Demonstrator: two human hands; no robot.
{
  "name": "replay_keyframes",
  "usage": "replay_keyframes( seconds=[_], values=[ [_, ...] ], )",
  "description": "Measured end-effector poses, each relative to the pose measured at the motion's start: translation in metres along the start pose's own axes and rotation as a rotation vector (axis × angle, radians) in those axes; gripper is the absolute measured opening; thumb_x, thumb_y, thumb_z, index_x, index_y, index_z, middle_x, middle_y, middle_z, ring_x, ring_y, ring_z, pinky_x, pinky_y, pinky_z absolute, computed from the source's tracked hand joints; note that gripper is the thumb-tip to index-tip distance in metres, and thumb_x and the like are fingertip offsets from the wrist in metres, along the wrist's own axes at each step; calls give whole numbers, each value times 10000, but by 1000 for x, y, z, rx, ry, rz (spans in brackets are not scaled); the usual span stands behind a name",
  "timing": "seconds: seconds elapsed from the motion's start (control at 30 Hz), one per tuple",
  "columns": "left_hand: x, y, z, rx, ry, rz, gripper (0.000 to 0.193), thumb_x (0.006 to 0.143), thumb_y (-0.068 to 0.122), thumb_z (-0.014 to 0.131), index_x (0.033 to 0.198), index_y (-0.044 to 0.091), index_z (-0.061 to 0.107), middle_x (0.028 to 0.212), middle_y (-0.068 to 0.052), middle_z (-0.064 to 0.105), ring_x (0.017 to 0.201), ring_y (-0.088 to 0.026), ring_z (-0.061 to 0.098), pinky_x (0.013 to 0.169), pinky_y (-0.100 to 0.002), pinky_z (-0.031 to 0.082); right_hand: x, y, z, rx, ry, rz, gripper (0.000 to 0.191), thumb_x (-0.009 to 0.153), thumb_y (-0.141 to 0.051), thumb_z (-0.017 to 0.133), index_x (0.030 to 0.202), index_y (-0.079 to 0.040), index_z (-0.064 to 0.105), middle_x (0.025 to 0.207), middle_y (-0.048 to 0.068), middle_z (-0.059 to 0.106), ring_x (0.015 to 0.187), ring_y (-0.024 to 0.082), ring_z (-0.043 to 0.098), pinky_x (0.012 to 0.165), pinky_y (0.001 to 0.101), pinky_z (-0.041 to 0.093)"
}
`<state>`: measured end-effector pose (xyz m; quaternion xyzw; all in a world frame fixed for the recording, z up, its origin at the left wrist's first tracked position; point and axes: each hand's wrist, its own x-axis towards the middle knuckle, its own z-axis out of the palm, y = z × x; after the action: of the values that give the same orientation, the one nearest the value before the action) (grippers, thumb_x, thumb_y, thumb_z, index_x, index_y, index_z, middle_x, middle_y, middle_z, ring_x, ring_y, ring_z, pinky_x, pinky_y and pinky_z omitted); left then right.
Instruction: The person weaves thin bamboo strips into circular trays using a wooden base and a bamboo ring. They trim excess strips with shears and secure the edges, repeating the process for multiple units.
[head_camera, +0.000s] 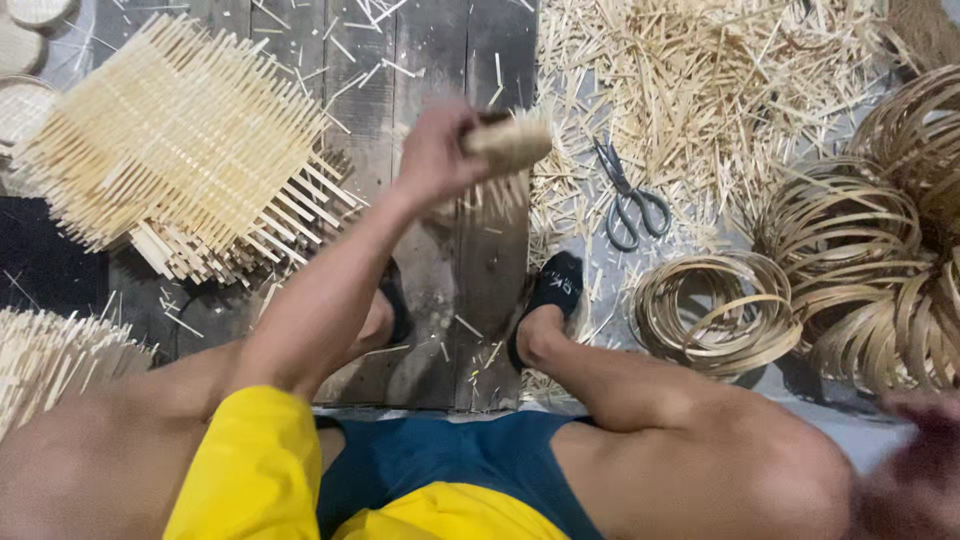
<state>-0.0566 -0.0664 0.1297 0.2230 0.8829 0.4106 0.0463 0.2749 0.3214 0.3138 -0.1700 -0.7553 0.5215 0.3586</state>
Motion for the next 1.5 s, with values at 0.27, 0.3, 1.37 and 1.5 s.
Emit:
replay_keyframes(
  seconds=[0.27,0.3,1.37,1.5],
  values=[
    [-132,-41,117,565,-249,385,349,812,204,734,1126,112,615,1230,-109,611,1202,-314,631,988,-479,439,-8,180,100,-156,-371,804,256,1016,-254,646,1074,-12,705,916,117,745,779,183,720,721,311,621],
    [-143,-48,123,473,-332,323,343,883,278,719,1170,129,608,1227,-101,598,1208,-309,616,1021,-494,442,-18,199,114,-37,-417,837,255,1023,-241,654,1058,5,709,894,104,729,761,167,698,703,310,604],
    [-50,-26,152,108,183,-338,1108,674,479,940,1547,144,346,1404,-247,370,1318,-458,351,1085,-618,316,-17,301,196,-769,-1112,502,590,819,-515,761,1158,-41,665,991,212,700,893,345,682,807,458,542],
    [-45,-17,172,332,137,-289,1016,674,397,922,1519,149,414,1423,-251,382,1366,-467,319,1065,-668,267,-23,297,226,-756,-1168,316,584,844,-539,747,1081,-13,658,1038,272,676,986,417,642,879,481,510]
  ],
)
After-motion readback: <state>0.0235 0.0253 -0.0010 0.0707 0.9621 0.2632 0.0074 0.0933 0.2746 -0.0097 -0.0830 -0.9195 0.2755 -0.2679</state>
